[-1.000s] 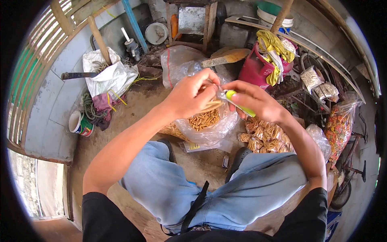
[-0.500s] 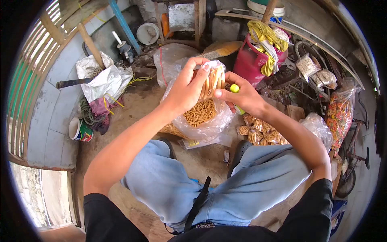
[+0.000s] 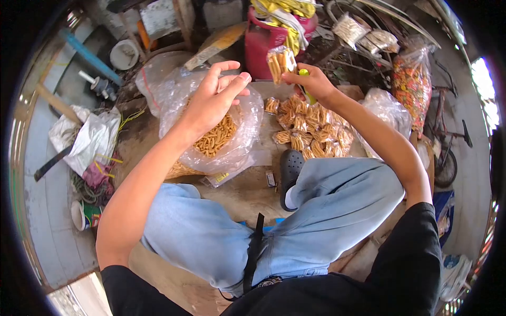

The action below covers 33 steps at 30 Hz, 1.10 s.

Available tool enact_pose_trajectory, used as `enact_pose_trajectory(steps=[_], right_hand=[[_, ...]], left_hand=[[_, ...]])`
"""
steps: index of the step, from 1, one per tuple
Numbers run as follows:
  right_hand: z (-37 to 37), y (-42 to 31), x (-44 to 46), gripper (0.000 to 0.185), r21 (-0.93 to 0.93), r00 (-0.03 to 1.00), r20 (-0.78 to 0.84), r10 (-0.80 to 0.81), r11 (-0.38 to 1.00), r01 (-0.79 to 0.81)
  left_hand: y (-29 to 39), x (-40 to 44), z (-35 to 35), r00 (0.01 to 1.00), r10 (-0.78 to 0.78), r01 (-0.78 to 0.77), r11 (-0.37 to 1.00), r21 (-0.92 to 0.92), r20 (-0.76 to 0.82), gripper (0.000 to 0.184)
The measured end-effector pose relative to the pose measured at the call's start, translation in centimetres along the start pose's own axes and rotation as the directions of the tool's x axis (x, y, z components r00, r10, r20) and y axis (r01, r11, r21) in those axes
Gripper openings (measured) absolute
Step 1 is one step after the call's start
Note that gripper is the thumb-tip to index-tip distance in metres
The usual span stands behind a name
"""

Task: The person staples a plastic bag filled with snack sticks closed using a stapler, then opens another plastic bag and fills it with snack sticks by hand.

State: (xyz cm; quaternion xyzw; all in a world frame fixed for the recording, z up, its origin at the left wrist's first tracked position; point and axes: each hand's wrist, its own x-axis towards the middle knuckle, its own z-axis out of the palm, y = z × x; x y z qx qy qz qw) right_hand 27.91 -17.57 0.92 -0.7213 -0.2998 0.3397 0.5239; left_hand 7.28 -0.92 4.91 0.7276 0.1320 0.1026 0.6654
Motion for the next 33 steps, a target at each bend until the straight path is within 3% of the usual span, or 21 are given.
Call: enact_pose_trajectory(steps=[2,4,6,8,9,11,14,15,16,18,19,20,22,24,28,30,31,33], right_hand=[[-3.1,4.0,0.6,0.030,0.008,0.998,-0.054,0.028,1.000,-0.028],[-6.1,7.4,0.3,0.031,-0.154,0.979,-0.163,0.123,0.977,-0.148],[-9.0,11.4,-0.1,0.034,-0.192,0.970,-0.215,0.113,0.969,-0.155],[-11.1,14.0,-1.3,0.034,-0.354,0.923,-0.299,0.243,0.869,-0.344],[-12.0,15.4,-1.9,0.034,-0.345,0.915,-0.314,0.252,0.868,-0.357],[-13.8,18.7,-3.3,0.051,-0.369,0.850,-0.366,0.380,0.779,-0.507],[-17.2,28.5,-4.0,0.057,-0.500,0.812,-0.468,0.349,0.653,-0.568],[-18.3,32.6,-4.0,0.059,-0.436,0.792,-0.457,0.405,0.674,-0.597],[-17.8,32.1,-4.7,0.059,-0.428,0.785,-0.465,0.409,0.672,-0.604],[-15.5,31.1,-6.4,0.056,-0.223,0.634,-0.525,0.568,0.628,-0.746],[-14.3,31.5,-6.9,0.053,-0.113,0.572,-0.641,0.512,0.674,-0.730],[-14.0,32.1,-6.9,0.053,-0.105,0.567,-0.643,0.515,0.673,-0.732],[-13.3,36.8,-7.0,0.047,0.336,0.436,-0.670,0.601,0.769,-0.544],[-12.9,37.8,-7.6,0.043,0.435,0.462,-0.588,0.664,0.741,-0.512],[-11.5,36.3,-8.5,0.038,0.383,0.443,-0.579,0.685,0.708,-0.593],[-12.2,36.6,-8.9,0.038,0.333,0.605,-0.463,0.648,0.759,-0.559],[-12.4,37.6,-8.8,0.038,0.330,0.608,-0.465,0.643,0.764,-0.555],[-12.3,39.1,-8.3,0.046,-0.130,0.546,-0.731,0.410,0.701,-0.701]], left_hand=[[-0.5,1.3,0.9,0.998,0.005,-0.003,1.000,-0.027,0.065,0.046],[-0.7,2.4,2.0,0.992,0.012,-0.006,0.999,-0.048,0.123,0.044],[-0.7,3.5,3.4,0.988,0.007,0.003,0.998,-0.063,0.155,0.043],[-1.3,4.8,4.7,0.980,-0.021,0.032,0.998,-0.049,0.199,0.042],[-1.8,5.6,5.5,0.976,-0.021,0.035,0.998,-0.058,0.218,0.043],[-2.3,6.9,7.3,0.965,-0.024,0.046,0.996,-0.078,0.261,0.045],[-3.4,9.2,10.2,0.948,-0.004,0.036,0.995,-0.093,0.319,0.047],[-3.9,9.8,11.2,0.938,0.015,0.023,0.994,-0.106,0.346,0.047],[-3.9,10.2,12.2,0.928,0.035,0.010,0.993,-0.119,0.372,0.047],[-4.1,10.8,14.0,0.919,0.024,0.014,0.996,-0.093,0.394,0.046],[-4.4,11.0,14.8,0.916,0.030,-0.010,0.999,-0.052,0.399,0.047],[-4.6,11.2,15.5,0.914,0.035,-0.034,0.999,-0.011,0.403,0.047],[-5.0,11.4,16.4,0.899,0.032,-0.008,0.998,-0.057,0.437,0.048],[-5.3,11.5,16.9,0.892,0.040,-0.033,0.999,-0.023,0.450,0.046],[-5.5,11.3,16.7,0.890,0.029,-0.020,1.000,-0.024,0.454,0.044],[-5.7,11.3,16.3,0.902,0.040,-0.030,0.999,-0.029,0.430,0.043],[-5.6,11.3,16.1,0.903,0.045,-0.036,0.999,-0.029,0.428,0.043],[-5.3,11.1,15.6,0.907,0.056,-0.064,0.998,0.007,0.417,0.042]])
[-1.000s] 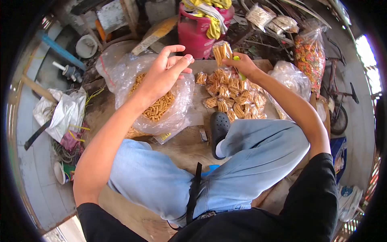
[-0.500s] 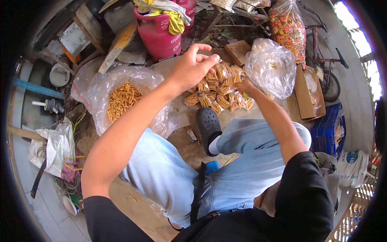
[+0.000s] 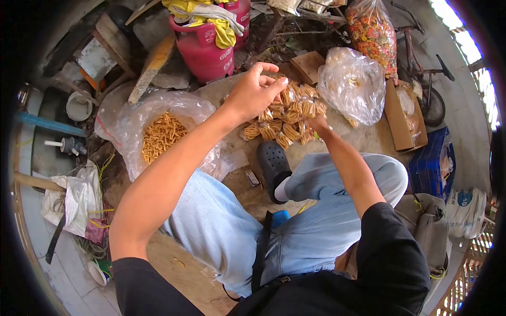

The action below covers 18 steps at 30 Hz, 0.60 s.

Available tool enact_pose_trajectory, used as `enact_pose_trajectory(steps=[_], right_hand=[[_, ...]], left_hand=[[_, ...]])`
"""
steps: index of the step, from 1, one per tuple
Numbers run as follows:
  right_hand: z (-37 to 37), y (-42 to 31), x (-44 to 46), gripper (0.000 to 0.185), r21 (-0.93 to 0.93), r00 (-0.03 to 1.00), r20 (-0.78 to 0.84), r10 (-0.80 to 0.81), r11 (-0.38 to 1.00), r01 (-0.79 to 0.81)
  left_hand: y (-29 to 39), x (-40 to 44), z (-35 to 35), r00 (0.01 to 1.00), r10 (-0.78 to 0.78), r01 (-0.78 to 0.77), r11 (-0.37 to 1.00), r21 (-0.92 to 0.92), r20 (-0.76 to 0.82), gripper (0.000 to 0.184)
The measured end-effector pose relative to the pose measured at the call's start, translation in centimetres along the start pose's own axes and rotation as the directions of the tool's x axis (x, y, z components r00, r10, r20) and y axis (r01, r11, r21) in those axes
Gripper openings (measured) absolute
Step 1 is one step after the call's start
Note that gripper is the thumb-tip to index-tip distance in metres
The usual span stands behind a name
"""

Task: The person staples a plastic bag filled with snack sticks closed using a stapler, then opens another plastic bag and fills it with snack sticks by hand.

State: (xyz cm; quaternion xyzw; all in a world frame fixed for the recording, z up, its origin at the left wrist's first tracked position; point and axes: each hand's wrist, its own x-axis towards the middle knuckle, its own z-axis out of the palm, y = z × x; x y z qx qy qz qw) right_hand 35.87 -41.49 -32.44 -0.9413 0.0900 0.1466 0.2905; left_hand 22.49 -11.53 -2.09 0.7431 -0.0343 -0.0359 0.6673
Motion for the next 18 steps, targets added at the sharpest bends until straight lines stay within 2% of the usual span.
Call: enact_pose_trajectory(steps=[1,3,4,5,7,8,9,11,12,13,15,18], right_hand=[[-0.7,-1.8,-1.8,0.046,0.000,1.000,0.001,-0.011,1.000,0.011],[-2.7,-6.9,-7.9,0.048,-0.047,0.972,-0.188,-0.144,0.989,0.138],[-1.4,-6.3,-7.2,0.052,-0.125,0.970,-0.066,-0.234,0.966,0.225],[0.1,-6.6,-7.5,0.052,-0.126,0.967,-0.047,-0.252,0.961,0.244],[3.0,-7.4,-8.7,0.052,-0.055,0.859,0.114,-0.499,0.860,0.507],[4.6,-7.9,-9.6,0.043,-0.032,0.785,0.146,-0.603,0.790,0.613],[6.3,-8.5,-10.7,0.043,-0.022,0.773,0.167,-0.613,0.781,0.624],[10.0,-9.7,-13.2,0.045,-0.146,0.667,0.287,-0.688,0.657,0.740],[8.0,-12.8,-17.7,0.045,-0.160,0.645,0.438,-0.626,0.652,0.741],[9.4,-12.8,-19.1,0.045,-0.149,0.628,0.455,-0.632,0.641,0.753],[12.4,-12.5,-20.9,0.044,-0.088,0.395,0.634,-0.665,0.446,0.891],[15.9,-12.1,-24.0,0.045,-0.093,0.276,0.761,-0.588,0.321,0.942]], left_hand=[[0.3,-0.3,-0.1,1.000,0.004,-0.004,1.000,0.003,-0.010,0.042],[0.9,-1.2,-0.4,1.000,0.015,-0.015,1.000,-0.020,-0.002,0.042],[1.1,-1.6,-0.6,1.000,0.012,-0.012,1.000,0.004,-0.013,0.042],[1.2,-2.3,-0.9,0.999,0.004,-0.004,1.000,0.007,-0.038,0.042],[2.6,-3.8,-1.6,0.999,0.026,-0.023,0.998,0.064,-0.048,0.043],[3.1,-4.7,-2.0,0.998,0.033,-0.027,0.995,0.092,-0.059,0.044],[3.6,-5.6,-2.4,0.996,0.019,-0.011,0.995,0.095,-0.082,0.044],[4.4,-7.5,-3.2,0.991,0.057,-0.049,0.996,0.068,-0.123,0.050],[4.6,-8.4,-3.7,0.990,0.047,-0.040,0.998,0.055,-0.136,0.051],[5.0,-9.4,-4.2,0.987,0.035,-0.026,0.998,0.057,-0.157,0.051],[5.7,-11.5,-5.3,0.982,0.020,-0.006,0.997,0.072,-0.187,0.050],[7.1,-15.0,-6.9,0.965,-0.016,0.040,0.995,0.086,-0.260,0.046]])
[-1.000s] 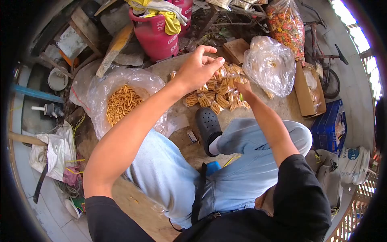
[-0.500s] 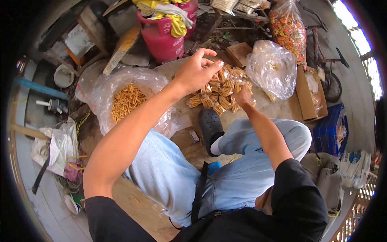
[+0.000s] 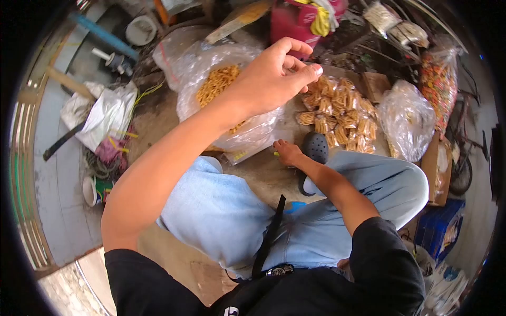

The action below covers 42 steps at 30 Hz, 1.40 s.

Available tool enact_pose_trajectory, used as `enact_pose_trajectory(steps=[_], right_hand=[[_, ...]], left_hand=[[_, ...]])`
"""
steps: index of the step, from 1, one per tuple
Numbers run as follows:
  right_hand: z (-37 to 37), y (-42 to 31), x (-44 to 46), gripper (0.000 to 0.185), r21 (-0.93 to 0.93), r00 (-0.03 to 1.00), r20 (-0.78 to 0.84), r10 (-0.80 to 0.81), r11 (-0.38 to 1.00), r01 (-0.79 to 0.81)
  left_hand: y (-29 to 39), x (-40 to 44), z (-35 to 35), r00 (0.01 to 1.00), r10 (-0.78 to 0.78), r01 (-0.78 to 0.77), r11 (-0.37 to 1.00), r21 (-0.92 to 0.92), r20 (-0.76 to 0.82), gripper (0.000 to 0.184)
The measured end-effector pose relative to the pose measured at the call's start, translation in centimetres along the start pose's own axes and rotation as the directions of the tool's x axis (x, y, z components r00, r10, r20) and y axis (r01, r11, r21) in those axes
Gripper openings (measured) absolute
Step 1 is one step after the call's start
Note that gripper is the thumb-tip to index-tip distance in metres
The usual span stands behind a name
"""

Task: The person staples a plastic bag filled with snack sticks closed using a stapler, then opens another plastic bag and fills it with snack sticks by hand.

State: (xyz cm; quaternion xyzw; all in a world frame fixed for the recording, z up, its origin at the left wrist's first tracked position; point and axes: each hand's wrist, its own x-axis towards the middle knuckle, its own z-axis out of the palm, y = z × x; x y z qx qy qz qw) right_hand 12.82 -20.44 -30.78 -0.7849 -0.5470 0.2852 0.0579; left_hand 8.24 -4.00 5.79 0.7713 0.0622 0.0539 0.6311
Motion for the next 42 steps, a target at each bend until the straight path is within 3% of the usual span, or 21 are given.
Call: enact_pose_trajectory(steps=[7,13,15,16,18,19,21,24,28,30,31,33,34,36,37,39,40,42], right_hand=[[3.4,-4.1,1.4,0.049,-0.067,0.989,0.148,-0.001,0.998,0.011],[2.1,-4.5,1.5,0.043,-0.127,0.996,0.080,-0.035,0.991,0.045],[3.1,-2.4,2.9,0.045,0.069,0.974,-0.018,0.226,0.972,-0.224],[3.5,-1.1,3.4,0.045,0.065,0.975,-0.013,0.224,0.973,-0.223],[3.2,0.6,4.1,0.049,0.117,0.831,-0.203,0.517,0.856,-0.504],[2.6,0.7,4.1,0.049,0.112,0.833,-0.202,0.515,0.857,-0.503],[1.2,0.8,4.0,0.060,0.339,0.551,-0.107,0.828,0.551,-0.762],[4.2,3.9,6.1,0.069,0.258,0.490,-0.204,0.847,0.530,-0.808],[3.6,4.9,6.0,0.069,0.337,0.482,-0.025,0.876,0.462,-0.820],[4.3,6.4,6.5,0.055,0.358,0.497,0.076,0.864,0.442,-0.823],[5.3,7.1,6.8,0.055,0.357,0.498,0.074,0.864,0.443,-0.823],[6.1,7.9,7.0,0.039,0.226,0.594,-0.162,0.788,0.616,-0.755],[5.8,8.1,6.8,0.039,0.222,0.591,-0.166,0.789,0.614,-0.757],[5.7,9.0,6.6,0.034,0.432,0.540,-0.137,0.830,0.541,-0.722],[6.0,9.7,6.4,0.034,0.429,0.539,-0.143,0.830,0.542,-0.722],[6.3,10.3,5.7,0.025,0.609,0.602,-0.160,0.783,0.558,-0.564],[6.2,10.5,5.5,0.025,0.608,0.601,-0.165,0.782,0.560,-0.563],[5.7,10.1,5.1,0.016,0.723,0.560,-0.005,0.829,0.390,-0.571]], left_hand=[[-0.2,-6.1,-4.8,0.983,-0.066,0.062,0.998,-0.025,-0.172,0.038],[0.4,-10.3,-7.1,0.953,-0.119,0.117,0.993,-0.024,-0.280,0.037],[0.2,-11.2,-7.8,0.947,-0.119,0.115,0.993,-0.029,-0.298,0.037],[0.0,-11.6,-8.1,0.947,-0.112,0.102,0.994,-0.049,-0.302,0.037],[-0.1,-12.0,-8.3,0.945,-0.105,0.086,0.994,-0.073,-0.310,0.036],[0.0,-12.2,-8.4,0.942,-0.109,0.093,0.993,-0.066,-0.316,0.037],[0.1,-12.6,-8.7,0.938,-0.114,0.099,0.993,-0.062,-0.328,0.037],[0.0,-12.8,-8.7,0.942,-0.111,0.099,0.994,-0.054,-0.318,0.037],[-0.2,-12.9,-9.1,0.941,-0.093,0.083,0.996,-0.044,-0.326,0.037],[-0.4,-12.9,-9.3,0.940,-0.088,0.087,0.996,-0.018,-0.329,0.037],[-0.5,-12.9,-9.3,0.939,-0.096,0.095,0.995,-0.017,-0.331,0.037],[-0.7,-12.7,-9.4,0.938,-0.100,0.099,0.995,-0.020,-0.331,0.037],[-0.8,-12.6,-9.5,0.942,-0.104,0.105,0.994,-0.014,-0.321,0.037],[-1.0,-12.3,-9.5,0.944,-0.105,0.106,0.994,-0.014,-0.312,0.037],[-0.9,-12.1,-9.5,0.946,-0.099,0.099,0.995,-0.015,-0.309,0.037],[-0.6,-11.7,-9.3,0.947,-0.089,0.089,0.996,-0.017,-0.307,0.038],[-0.5,-11.5,-9.1,0.949,-0.094,0.093,0.995,-0.019,-0.302,0.038],[-0.4,-11.1,-8.9,0.950,-0.096,0.094,0.995,-0.020,-0.297,0.038]])
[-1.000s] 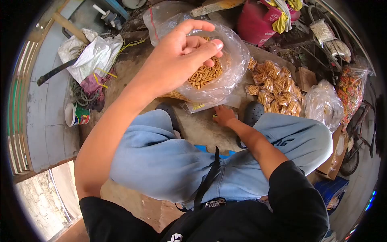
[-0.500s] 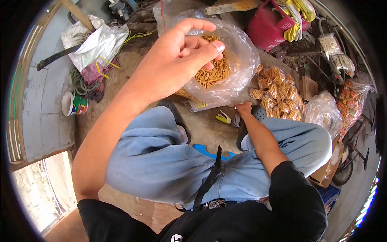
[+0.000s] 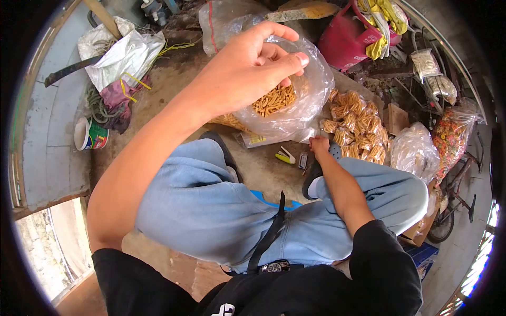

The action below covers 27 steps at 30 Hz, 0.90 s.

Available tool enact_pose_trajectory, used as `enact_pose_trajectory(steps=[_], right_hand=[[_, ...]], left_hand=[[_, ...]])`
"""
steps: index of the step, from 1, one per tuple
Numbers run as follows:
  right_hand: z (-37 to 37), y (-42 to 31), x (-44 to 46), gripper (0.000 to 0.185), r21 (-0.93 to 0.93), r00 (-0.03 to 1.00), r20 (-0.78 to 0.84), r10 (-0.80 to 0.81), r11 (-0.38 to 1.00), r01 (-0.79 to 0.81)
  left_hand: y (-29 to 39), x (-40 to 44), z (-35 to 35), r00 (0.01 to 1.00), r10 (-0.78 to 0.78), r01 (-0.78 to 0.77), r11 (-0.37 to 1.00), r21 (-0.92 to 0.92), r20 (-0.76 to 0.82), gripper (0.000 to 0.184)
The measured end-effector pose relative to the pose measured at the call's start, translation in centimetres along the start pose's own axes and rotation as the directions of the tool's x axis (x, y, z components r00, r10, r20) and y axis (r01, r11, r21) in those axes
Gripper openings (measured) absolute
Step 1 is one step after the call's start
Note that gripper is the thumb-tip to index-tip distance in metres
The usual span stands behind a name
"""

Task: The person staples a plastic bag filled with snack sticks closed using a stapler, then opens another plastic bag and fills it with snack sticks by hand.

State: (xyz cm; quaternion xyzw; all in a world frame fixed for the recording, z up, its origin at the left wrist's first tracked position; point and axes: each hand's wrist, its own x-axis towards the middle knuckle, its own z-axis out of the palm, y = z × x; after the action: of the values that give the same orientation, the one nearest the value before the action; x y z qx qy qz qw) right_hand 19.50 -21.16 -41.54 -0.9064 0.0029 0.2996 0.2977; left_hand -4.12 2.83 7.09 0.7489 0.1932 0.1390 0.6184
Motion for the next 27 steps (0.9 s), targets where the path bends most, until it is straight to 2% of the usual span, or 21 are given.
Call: enact_pose_trajectory(steps=[4,6,7,9,10,12,13,15,16,18,22,24,27], right_hand=[[-1.2,-1.9,-2.7,0.013,0.142,0.998,-0.037,0.048,0.989,-0.042],[-1.6,-1.8,-2.6,0.015,-0.071,1.000,-0.003,-0.010,0.997,0.010],[-1.5,-1.3,-2.1,0.015,-0.070,1.000,-0.007,-0.013,0.997,0.012],[-1.4,-1.1,-2.2,0.020,-0.185,0.983,-0.042,-0.181,0.968,0.171],[-1.7,-1.4,-2.5,0.020,-0.185,0.982,-0.042,-0.183,0.967,0.173],[-2.8,-2.6,-3.5,0.021,-0.301,0.943,-0.085,-0.321,0.911,0.282],[-3.7,-3.4,-3.5,0.021,-0.301,0.942,-0.086,-0.324,0.910,0.286],[-6.3,-5.3,-2.6,0.021,-0.275,0.929,0.034,-0.367,0.891,0.362],[-7.9,-6.4,-1.4,0.022,-0.193,0.935,0.179,-0.307,0.920,0.340],[-12.2,-10.3,-0.5,0.026,-0.163,0.883,0.428,-0.192,0.945,0.285],[-20.5,-19.0,-2.1,0.016,-0.258,0.779,0.585,-0.227,0.858,0.444],[-24.0,-23.7,-5.0,0.014,-0.158,0.726,0.620,-0.299,0.859,0.488],[-27.7,-30.0,-8.9,0.014,-0.203,0.688,0.667,-0.286,0.819,0.537]], left_hand=[[-0.3,0.7,0.6,0.998,0.038,-0.037,0.999,-0.024,0.047,0.039],[-0.3,1.0,1.0,0.998,0.041,-0.040,0.999,-0.024,0.054,0.039],[-0.3,1.2,1.1,0.997,0.045,-0.045,0.999,-0.005,0.057,0.039],[-0.3,1.4,1.3,0.997,0.050,-0.051,0.999,0.015,0.058,0.039],[-0.3,1.5,1.4,0.996,0.052,-0.053,0.999,0.012,0.068,0.039],[-0.4,1.8,1.4,0.996,0.057,-0.058,0.998,0.011,0.076,0.039],[-0.5,1.9,1.5,0.995,0.050,-0.052,0.999,0.012,0.082,0.040],[-0.6,2.0,1.4,0.995,0.049,-0.050,0.999,0.013,0.085,0.040],[-0.6,2.0,1.4,0.996,0.037,-0.040,0.999,0.036,0.083,0.040],[-0.9,2.3,1.5,0.996,0.036,-0.041,0.998,0.053,0.081,0.040],[-1.7,3.2,1.5,0.996,0.025,-0.030,0.998,0.056,0.090,0.040],[-1.9,3.6,1.8,0.996,0.017,-0.022,0.998,0.050,0.089,0.039],[-1.9,4.3,2.2,0.996,0.013,-0.017,0.998,0.053,0.090,0.043]])
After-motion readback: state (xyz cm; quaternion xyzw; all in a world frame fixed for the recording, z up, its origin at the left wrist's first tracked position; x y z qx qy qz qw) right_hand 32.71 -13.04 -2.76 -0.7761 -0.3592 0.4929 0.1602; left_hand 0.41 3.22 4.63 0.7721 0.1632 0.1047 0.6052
